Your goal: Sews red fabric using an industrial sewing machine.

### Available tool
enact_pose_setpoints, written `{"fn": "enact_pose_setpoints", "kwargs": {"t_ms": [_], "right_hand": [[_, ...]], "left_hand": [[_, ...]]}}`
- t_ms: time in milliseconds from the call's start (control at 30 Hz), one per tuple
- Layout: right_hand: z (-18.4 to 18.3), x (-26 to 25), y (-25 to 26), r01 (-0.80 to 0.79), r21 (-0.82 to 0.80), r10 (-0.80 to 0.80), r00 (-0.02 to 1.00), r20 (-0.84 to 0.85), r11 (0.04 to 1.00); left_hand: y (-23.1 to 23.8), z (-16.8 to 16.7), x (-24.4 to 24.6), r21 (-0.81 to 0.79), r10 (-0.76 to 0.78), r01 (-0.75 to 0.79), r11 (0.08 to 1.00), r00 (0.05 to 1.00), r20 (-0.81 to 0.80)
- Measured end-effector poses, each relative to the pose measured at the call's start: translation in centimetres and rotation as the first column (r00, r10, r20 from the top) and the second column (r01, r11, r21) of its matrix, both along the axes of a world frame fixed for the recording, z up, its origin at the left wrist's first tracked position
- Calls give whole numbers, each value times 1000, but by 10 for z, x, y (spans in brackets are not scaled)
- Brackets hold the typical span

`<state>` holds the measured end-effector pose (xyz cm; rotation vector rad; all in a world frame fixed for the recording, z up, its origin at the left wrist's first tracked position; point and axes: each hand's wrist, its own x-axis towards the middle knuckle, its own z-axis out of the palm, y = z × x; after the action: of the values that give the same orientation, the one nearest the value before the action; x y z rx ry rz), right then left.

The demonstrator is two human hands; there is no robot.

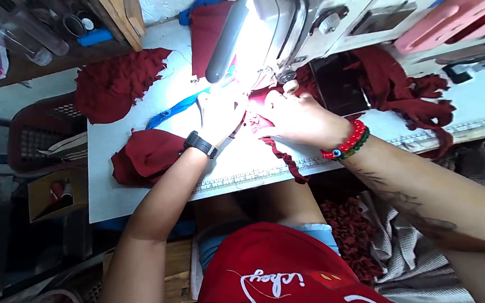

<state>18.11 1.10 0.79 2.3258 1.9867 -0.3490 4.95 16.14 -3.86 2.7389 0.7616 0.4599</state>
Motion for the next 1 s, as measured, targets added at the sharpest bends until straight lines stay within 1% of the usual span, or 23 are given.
{"fn": "enact_pose_setpoints", "kwargs": {"t_ms": [67,133,200,300,367,433,467,533,633,767,800,867,933,1000], "right_hand": [[-5,5,2,-4,22,4,1000,-6,1000],[-4,3,5,19,-4,-19,1000,0,1000],[-2,1,6,36,0,-36,999,17,999],[-7,-6,-1,58,74,-60,998,28,996],[-11,-13,-6,78,148,-83,996,33,986],[-17,-17,-11,49,221,-65,995,69,974],[-21,-17,-12,27,250,-50,995,86,968],[-21,-18,-12,20,235,-45,994,102,972],[-17,-15,-11,18,201,-36,995,88,979],[-12,-18,-12,12,179,-30,995,98,984],[-11,-18,-10,9,165,-28,993,112,986],[-10,-14,-6,-2,143,-16,992,125,990],[-13,-11,-3,-4,129,-12,993,119,992],[-13,-11,0,-4,119,-12,991,130,993]], "left_hand": [[3,-2,3,-24,25,-24,999,1000,10],[5,-2,4,-35,43,-44,998,999,-14],[7,1,3,-26,33,-33,999,999,-9],[-4,8,-7,-11,-36,36,999,998,60],[-12,5,-11,-39,-67,71,997,992,110],[-15,-3,-12,-60,-53,60,996,992,112],[-15,-4,-11,-62,-43,48,997,995,88],[-14,-3,-8,-48,-26,28,998,999,46],[-12,-3,-5,-25,3,-2,1000,999,32],[-13,-7,-8,-61,6,1,998,994,113],[-11,-6,-7,-61,13,-7,998,994,105],[-6,-2,-2,-55,35,-32,998,998,50],[0,2,2,-89,44,-46,995,999,-22],[7,3,2,-87,18,-23,996,998,-61]]}}
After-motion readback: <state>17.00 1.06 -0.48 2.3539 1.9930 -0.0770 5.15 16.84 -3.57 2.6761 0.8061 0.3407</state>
